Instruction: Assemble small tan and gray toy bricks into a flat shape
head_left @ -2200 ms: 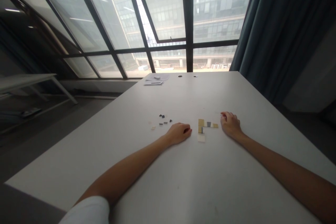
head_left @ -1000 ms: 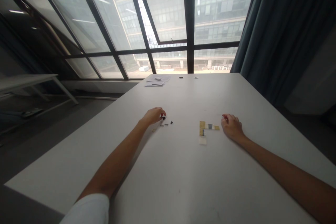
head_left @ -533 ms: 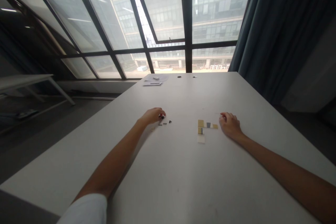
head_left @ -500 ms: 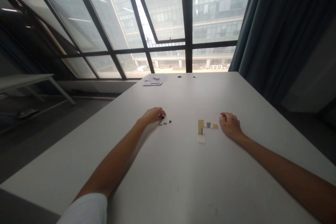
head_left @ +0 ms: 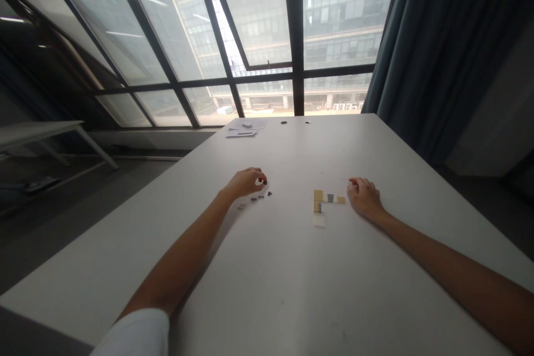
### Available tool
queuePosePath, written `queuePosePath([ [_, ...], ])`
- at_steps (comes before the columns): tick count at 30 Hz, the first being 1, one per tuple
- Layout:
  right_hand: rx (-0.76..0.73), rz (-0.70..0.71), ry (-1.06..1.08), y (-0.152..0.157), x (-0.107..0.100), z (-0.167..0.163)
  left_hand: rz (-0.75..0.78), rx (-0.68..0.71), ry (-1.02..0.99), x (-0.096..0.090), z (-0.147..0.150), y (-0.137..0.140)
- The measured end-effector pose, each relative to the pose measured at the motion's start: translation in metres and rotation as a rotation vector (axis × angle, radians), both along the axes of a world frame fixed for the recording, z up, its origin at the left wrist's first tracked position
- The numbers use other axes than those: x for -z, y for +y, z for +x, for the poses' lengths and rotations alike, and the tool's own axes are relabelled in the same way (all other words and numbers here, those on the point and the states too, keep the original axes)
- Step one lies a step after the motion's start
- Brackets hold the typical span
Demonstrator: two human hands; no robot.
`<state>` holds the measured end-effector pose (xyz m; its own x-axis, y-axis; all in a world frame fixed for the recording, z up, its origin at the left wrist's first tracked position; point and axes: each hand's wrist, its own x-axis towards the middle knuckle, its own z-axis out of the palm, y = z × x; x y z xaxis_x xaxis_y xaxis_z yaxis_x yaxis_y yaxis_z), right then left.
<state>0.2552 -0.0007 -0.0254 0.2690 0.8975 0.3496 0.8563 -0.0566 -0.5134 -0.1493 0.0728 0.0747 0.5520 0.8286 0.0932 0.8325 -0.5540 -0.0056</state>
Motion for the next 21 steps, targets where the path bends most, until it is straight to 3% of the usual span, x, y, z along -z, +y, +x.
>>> queuePosePath([
  [7,0.014,0.018,0.013,0.001,0.0,0.0,0.037,0.109,-0.039,-0.015,0.025,-0.021],
  [10,-0.006,0.132,0.037,-0.002,-0.007,-0.002,0.026,0.185,-0.057,-0.019,0.039,-0.033],
  [13,-0.164,0.284,0.138,-0.015,-0.024,-0.011,0.001,0.312,-0.105,-0.02,0.055,-0.048],
  [15,-0.32,0.296,0.289,-0.027,-0.038,-0.025,-0.01,0.409,-0.171,-0.019,0.066,-0.06],
  [18,-0.54,0.171,0.568,-0.048,-0.053,-0.048,-0.012,0.573,-0.323,-0.012,0.082,-0.076],
  [21,-0.652,-0.135,0.816,-0.064,-0.056,-0.066,0.002,0.735,-0.455,-0.003,0.094,-0.086],
])
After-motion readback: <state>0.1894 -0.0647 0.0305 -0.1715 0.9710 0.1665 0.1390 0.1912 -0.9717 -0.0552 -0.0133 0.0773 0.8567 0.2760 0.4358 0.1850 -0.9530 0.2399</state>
